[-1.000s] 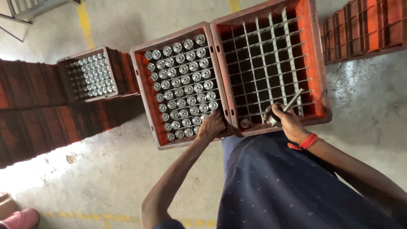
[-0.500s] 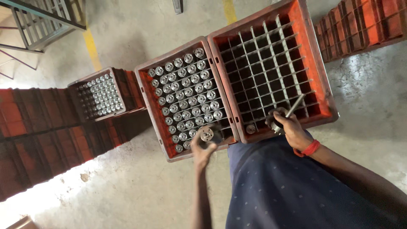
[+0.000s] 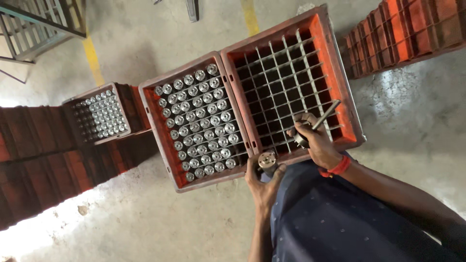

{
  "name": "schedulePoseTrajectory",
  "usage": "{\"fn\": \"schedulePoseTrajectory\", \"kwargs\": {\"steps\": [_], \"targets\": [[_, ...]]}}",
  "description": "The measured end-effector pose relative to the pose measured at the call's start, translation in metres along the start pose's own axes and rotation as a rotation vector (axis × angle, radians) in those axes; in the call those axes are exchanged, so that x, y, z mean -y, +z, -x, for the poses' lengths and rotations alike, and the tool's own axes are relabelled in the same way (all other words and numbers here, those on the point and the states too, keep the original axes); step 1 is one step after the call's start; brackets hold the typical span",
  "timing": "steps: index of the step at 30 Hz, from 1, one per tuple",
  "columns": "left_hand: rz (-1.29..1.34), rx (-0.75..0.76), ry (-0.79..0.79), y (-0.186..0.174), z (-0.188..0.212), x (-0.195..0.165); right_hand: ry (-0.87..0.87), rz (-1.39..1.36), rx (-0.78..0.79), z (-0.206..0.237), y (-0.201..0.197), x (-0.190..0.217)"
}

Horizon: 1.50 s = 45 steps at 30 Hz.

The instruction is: The person transfers small cylindrical metal parts from one red crate to another using a metal tool. They repeatedly pick up parts and place them into the second crate, then move the filled crate aside and bring another empty crate into position.

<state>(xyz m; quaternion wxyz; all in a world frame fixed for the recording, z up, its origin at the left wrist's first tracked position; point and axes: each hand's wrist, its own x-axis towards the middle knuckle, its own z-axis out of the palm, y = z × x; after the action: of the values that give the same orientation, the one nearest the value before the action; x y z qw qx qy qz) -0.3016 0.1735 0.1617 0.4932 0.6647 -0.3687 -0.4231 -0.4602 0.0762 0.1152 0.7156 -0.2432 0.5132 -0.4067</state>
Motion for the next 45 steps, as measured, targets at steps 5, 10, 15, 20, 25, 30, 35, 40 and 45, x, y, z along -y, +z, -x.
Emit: {"fn": "schedulePoseTrajectory", "kwargs": {"steps": [5, 10, 15, 20, 25, 30, 35, 40, 45], "targets": [[0.025, 0.104, -0.341, 0.03, -0.014, 0.025, 0.142, -0.048, 0.028, 0.006, -0.005, -0.001], [-0.353, 0.162, -0.125, 0.04, -0.011, 0.054, -0.013, -0.049, 0.093, 0.007, 0.004, -0.003], [-0.294, 0.454, -0.214, 0.039, -0.017, 0.081, -0.124, 0.063, 0.33, 0.006, -0.002, -0.008], [-0.155, 0.614, -0.307, 0.029, -0.021, 0.089, -0.007, 0.002, 0.381, -0.001, -0.018, -0.034], [-0.474, 0.448, -0.177, 0.009, -0.02, 0.07, 0.047, -0.191, -0.013, -0.048, -0.041, -0.063], [-0.855, 0.146, 0.338, 0.002, -0.022, 0.071, -0.057, -0.246, -0.094, -0.066, -0.074, -0.075], [-0.647, 0.2, 0.361, -0.005, -0.016, 0.102, 0.0, -0.239, -0.119, -0.049, -0.069, -0.084], [-0.687, 0.07, 0.239, -0.036, -0.033, 0.134, 0.057, -0.204, -0.168, -0.025, -0.064, -0.088], [-1.103, -0.269, 0.203, -0.073, -0.08, 0.153, 0.028, -0.153, -0.169, -0.02, -0.061, -0.094]]}}
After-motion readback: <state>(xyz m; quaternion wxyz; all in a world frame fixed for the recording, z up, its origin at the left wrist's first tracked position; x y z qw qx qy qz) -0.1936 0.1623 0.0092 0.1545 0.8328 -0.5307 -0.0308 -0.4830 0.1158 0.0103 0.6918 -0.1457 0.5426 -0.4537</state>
